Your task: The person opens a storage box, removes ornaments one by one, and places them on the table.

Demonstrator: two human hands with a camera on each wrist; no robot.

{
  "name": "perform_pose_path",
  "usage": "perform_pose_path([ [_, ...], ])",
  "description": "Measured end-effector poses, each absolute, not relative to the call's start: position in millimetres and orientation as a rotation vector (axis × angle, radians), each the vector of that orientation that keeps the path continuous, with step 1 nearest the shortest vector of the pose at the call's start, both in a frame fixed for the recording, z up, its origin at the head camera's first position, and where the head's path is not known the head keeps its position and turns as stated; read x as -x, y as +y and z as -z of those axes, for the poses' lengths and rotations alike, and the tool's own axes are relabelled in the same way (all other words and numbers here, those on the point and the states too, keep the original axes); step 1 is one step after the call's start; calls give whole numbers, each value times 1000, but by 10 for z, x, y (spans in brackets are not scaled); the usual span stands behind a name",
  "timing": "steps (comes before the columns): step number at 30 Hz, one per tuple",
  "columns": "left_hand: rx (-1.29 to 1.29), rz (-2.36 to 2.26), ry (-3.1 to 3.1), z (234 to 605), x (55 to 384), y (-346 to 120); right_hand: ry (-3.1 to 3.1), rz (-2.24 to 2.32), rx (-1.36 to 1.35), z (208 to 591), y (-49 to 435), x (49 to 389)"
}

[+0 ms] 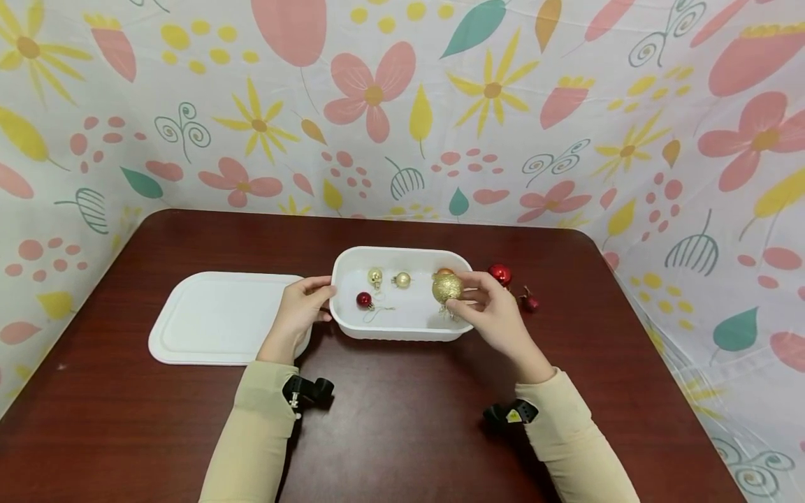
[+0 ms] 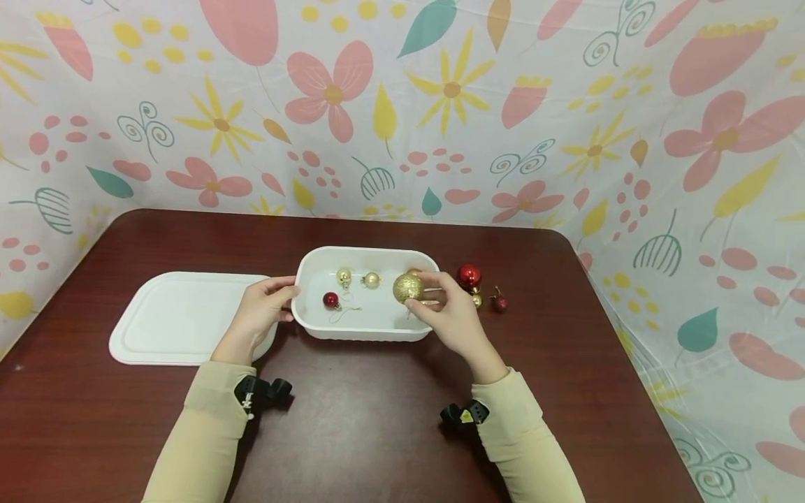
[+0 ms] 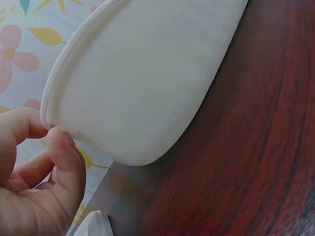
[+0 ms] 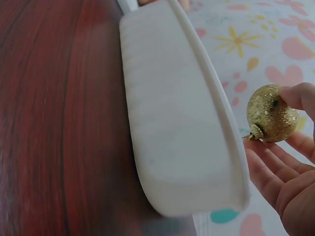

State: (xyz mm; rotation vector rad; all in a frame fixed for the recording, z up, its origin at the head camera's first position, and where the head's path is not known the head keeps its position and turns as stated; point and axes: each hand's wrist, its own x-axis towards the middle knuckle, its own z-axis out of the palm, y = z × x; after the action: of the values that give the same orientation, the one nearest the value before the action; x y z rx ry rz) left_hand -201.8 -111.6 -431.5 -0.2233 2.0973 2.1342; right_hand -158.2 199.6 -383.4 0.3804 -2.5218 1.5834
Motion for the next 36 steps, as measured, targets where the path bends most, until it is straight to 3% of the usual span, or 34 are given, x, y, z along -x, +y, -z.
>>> perform_pose_path([
  [25, 233, -2099, 2118, 4302, 2005, -1116, -2339, -1512, -27, 3857, 2677, 1363],
  [36, 233, -2076, 2146, 4293, 2004, -1125, -2403, -1455, 136, 3975, 2888, 1434],
])
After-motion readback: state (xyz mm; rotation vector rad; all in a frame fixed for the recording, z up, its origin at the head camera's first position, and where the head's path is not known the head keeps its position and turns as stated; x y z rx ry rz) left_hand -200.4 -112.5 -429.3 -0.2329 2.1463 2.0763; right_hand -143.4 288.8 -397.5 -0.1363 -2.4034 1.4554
